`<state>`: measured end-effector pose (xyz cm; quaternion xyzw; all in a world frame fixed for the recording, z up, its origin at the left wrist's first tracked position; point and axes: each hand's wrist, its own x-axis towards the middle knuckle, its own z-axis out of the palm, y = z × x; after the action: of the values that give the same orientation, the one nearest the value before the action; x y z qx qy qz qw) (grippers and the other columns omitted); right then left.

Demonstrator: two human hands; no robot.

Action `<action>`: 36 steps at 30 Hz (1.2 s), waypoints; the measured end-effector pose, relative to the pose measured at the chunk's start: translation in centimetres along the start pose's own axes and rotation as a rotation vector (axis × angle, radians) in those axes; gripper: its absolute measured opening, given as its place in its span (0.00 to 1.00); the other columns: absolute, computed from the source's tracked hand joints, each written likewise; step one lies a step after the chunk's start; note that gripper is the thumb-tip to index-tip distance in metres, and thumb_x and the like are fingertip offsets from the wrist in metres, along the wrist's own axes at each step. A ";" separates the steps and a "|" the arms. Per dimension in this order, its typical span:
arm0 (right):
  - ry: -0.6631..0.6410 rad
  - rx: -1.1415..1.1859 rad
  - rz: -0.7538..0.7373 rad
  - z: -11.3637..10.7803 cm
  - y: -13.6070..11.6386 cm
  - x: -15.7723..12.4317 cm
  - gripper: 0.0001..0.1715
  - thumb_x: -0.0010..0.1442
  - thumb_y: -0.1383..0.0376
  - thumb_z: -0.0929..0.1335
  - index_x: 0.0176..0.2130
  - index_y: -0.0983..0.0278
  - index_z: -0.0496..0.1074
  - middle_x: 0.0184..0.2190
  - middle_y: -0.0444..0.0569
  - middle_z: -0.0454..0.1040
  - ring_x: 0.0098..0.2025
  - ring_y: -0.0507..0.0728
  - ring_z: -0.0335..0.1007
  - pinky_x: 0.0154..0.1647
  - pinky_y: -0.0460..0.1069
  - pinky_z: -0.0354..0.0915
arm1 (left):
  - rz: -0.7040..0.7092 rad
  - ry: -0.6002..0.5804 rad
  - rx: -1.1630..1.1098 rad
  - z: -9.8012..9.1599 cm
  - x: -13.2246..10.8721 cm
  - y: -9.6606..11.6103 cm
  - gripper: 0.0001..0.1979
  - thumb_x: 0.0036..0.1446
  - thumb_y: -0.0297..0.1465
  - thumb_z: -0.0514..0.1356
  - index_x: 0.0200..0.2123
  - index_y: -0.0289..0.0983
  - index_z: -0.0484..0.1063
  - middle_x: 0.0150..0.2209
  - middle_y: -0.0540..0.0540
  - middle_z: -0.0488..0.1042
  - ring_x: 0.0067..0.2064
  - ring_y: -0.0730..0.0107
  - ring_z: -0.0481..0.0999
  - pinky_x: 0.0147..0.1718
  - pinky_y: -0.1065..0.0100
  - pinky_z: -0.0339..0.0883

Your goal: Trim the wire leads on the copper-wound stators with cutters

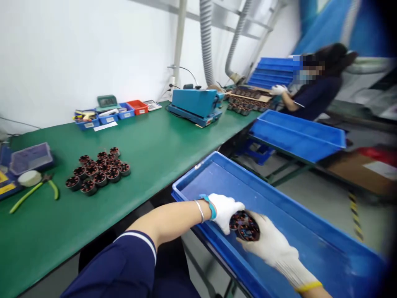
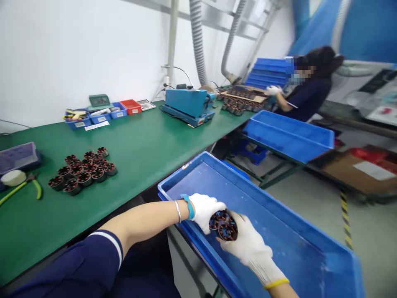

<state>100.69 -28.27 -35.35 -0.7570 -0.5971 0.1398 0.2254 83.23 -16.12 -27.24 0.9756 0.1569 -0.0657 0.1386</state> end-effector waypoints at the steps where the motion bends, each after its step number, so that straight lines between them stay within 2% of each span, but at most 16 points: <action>1: 0.013 -0.005 -0.039 -0.6 -1.8 0.8 0.45 0.39 0.56 0.75 0.57 0.58 0.66 0.54 0.59 0.72 0.56 0.69 0.74 0.57 0.60 0.71 | -0.034 0.046 0.007 -1.1 -1.6 -0.4 0.43 0.41 0.41 0.73 0.61 0.43 0.62 0.55 0.40 0.73 0.50 0.50 0.78 0.42 0.58 0.76; 4: 0.002 -0.047 -0.152 -1.6 -9.2 3.1 0.47 0.41 0.56 0.75 0.59 0.56 0.66 0.58 0.58 0.70 0.54 0.69 0.74 0.55 0.59 0.72 | -0.185 0.178 0.030 -3.8 -8.0 -2.1 0.45 0.40 0.43 0.73 0.61 0.43 0.61 0.55 0.40 0.72 0.50 0.47 0.78 0.44 0.55 0.76; 7: -0.115 -0.069 -0.320 -0.1 -18.6 5.1 0.52 0.40 0.55 0.77 0.63 0.52 0.65 0.61 0.54 0.68 0.52 0.69 0.75 0.53 0.60 0.71 | -0.432 0.282 0.040 -4.4 -16.6 -4.2 0.45 0.39 0.44 0.72 0.61 0.43 0.61 0.52 0.41 0.74 0.50 0.46 0.78 0.46 0.54 0.76; 11: -0.376 -0.026 -0.630 5.5 -30.0 6.0 0.58 0.36 0.55 0.79 0.65 0.51 0.64 0.60 0.52 0.68 0.52 0.69 0.75 0.53 0.59 0.72 | -0.789 0.355 0.029 -2.2 -28.3 -6.2 0.44 0.39 0.44 0.71 0.61 0.42 0.63 0.52 0.40 0.74 0.50 0.48 0.78 0.48 0.56 0.75; 13: -0.434 0.008 -0.732 8.5 -33.8 5.8 0.63 0.38 0.53 0.80 0.69 0.51 0.58 0.63 0.53 0.66 0.55 0.70 0.74 0.55 0.60 0.71 | -0.945 0.381 0.028 -0.7 -32.8 -6.5 0.44 0.40 0.44 0.71 0.61 0.40 0.64 0.53 0.39 0.75 0.50 0.49 0.78 0.50 0.56 0.75; 15: -0.393 0.052 -0.755 10.9 -36.0 5.5 0.68 0.40 0.51 0.80 0.72 0.52 0.52 0.68 0.55 0.61 0.59 0.71 0.71 0.58 0.60 0.69 | -1.079 0.426 0.050 0.5 -35.8 -6.6 0.42 0.45 0.43 0.69 0.63 0.39 0.63 0.58 0.37 0.72 0.55 0.48 0.76 0.51 0.56 0.74; 17: -0.273 0.086 -0.737 12.6 -36.9 5.5 0.72 0.39 0.49 0.82 0.72 0.53 0.49 0.71 0.57 0.54 0.64 0.72 0.66 0.62 0.61 0.67 | -1.183 0.488 0.098 1.6 -37.7 -6.7 0.41 0.50 0.43 0.67 0.66 0.39 0.61 0.66 0.35 0.64 0.62 0.44 0.69 0.55 0.52 0.70; 19: -0.159 0.081 -0.673 13.8 -37.4 6.1 0.80 0.32 0.48 0.83 0.73 0.59 0.47 0.73 0.62 0.46 0.69 0.75 0.57 0.66 0.62 0.62 | -1.248 0.546 0.148 2.5 -38.7 -7.1 0.44 0.51 0.45 0.67 0.68 0.38 0.58 0.72 0.33 0.54 0.68 0.40 0.59 0.61 0.47 0.63; 21: -0.151 0.039 -0.614 14.8 -38.1 7.5 0.90 0.26 0.46 0.84 0.74 0.65 0.42 0.74 0.67 0.41 0.73 0.76 0.48 0.71 0.64 0.56 | -1.277 0.583 0.172 3.2 -39.3 -8.1 0.52 0.46 0.52 0.69 0.70 0.38 0.57 0.74 0.31 0.48 0.71 0.36 0.53 0.64 0.41 0.55; 23: -0.222 -0.002 -0.601 15.7 -39.3 9.1 0.95 0.23 0.46 0.84 0.75 0.67 0.37 0.74 0.68 0.42 0.74 0.75 0.44 0.73 0.64 0.52 | -1.273 0.606 0.175 3.7 -39.8 -9.7 0.58 0.41 0.59 0.69 0.70 0.39 0.57 0.74 0.32 0.48 0.72 0.35 0.50 0.66 0.38 0.50; 27: -0.300 0.023 -0.648 17.1 -42.7 11.8 0.93 0.25 0.48 0.84 0.75 0.65 0.37 0.73 0.67 0.45 0.73 0.71 0.48 0.73 0.60 0.53 | -1.226 0.660 0.168 3.8 -41.7 -14.0 0.57 0.41 0.60 0.68 0.70 0.40 0.58 0.73 0.34 0.51 0.71 0.38 0.52 0.68 0.38 0.45; 29: -0.295 0.048 -0.654 17.7 -44.6 12.4 0.92 0.27 0.49 0.84 0.75 0.65 0.37 0.72 0.66 0.47 0.73 0.70 0.50 0.73 0.58 0.53 | -1.208 0.704 0.167 3.3 -43.0 -16.0 0.57 0.41 0.59 0.68 0.70 0.40 0.56 0.73 0.34 0.51 0.71 0.40 0.53 0.69 0.41 0.44; 31: -0.251 0.056 -0.636 18.5 -46.3 12.2 0.91 0.30 0.49 0.83 0.75 0.67 0.35 0.73 0.67 0.46 0.74 0.69 0.47 0.73 0.57 0.51 | -1.207 0.754 0.168 2.8 -44.3 -17.4 0.60 0.41 0.58 0.69 0.71 0.37 0.53 0.73 0.33 0.50 0.72 0.41 0.51 0.69 0.43 0.44; 33: -0.158 0.043 -0.582 19.2 -47.4 11.2 0.91 0.31 0.48 0.83 0.75 0.68 0.35 0.73 0.68 0.41 0.75 0.70 0.43 0.74 0.58 0.50 | -1.244 0.822 0.169 2.7 -45.2 -17.7 0.63 0.42 0.59 0.67 0.72 0.32 0.48 0.74 0.30 0.46 0.72 0.38 0.48 0.69 0.43 0.43; 36: -0.008 0.034 -0.503 19.9 -47.4 8.8 0.86 0.33 0.45 0.82 0.74 0.67 0.39 0.74 0.66 0.39 0.75 0.70 0.44 0.74 0.57 0.51 | -1.251 0.908 0.211 3.8 -45.6 -15.9 0.59 0.49 0.57 0.63 0.72 0.30 0.44 0.74 0.30 0.42 0.73 0.38 0.45 0.70 0.43 0.42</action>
<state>53.47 -7.50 -27.87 -0.5804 -0.7651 0.0921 0.2634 34.78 -15.88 -26.95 0.6450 0.7124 0.2597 -0.0955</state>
